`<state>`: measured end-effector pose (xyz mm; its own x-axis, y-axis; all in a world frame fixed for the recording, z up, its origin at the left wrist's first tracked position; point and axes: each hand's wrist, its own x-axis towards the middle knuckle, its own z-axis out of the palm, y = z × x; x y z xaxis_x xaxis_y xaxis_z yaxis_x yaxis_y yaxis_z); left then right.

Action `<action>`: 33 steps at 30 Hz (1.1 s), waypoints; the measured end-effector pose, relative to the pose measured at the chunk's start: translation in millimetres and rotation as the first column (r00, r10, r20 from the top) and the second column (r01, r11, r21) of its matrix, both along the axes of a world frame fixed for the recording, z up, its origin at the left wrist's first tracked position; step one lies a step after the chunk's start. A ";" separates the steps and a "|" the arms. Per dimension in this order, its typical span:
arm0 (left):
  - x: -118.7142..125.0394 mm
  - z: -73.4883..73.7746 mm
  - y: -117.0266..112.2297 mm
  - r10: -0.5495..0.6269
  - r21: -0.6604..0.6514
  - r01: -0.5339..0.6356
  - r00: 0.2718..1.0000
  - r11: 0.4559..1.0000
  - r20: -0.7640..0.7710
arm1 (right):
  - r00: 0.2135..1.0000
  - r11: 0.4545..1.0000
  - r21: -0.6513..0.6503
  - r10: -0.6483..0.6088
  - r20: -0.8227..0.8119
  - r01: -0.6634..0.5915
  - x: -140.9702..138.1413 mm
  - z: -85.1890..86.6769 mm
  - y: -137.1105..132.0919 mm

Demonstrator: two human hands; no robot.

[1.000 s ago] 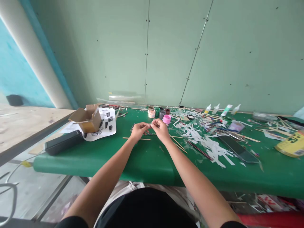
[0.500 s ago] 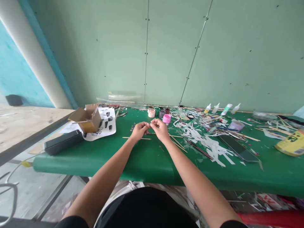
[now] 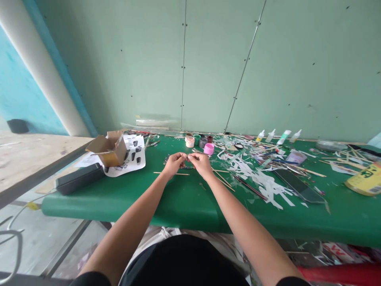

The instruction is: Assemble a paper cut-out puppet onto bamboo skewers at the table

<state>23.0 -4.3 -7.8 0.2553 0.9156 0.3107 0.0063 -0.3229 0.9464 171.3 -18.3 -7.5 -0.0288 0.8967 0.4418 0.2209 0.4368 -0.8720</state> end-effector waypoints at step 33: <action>-1.0 -4.1 2.5 0.181 0.113 -0.166 0.973 0.980 -0.144 | 0.983 0.993 0.096 -0.089 0.160 0.075 -2.5 -12.5 7.3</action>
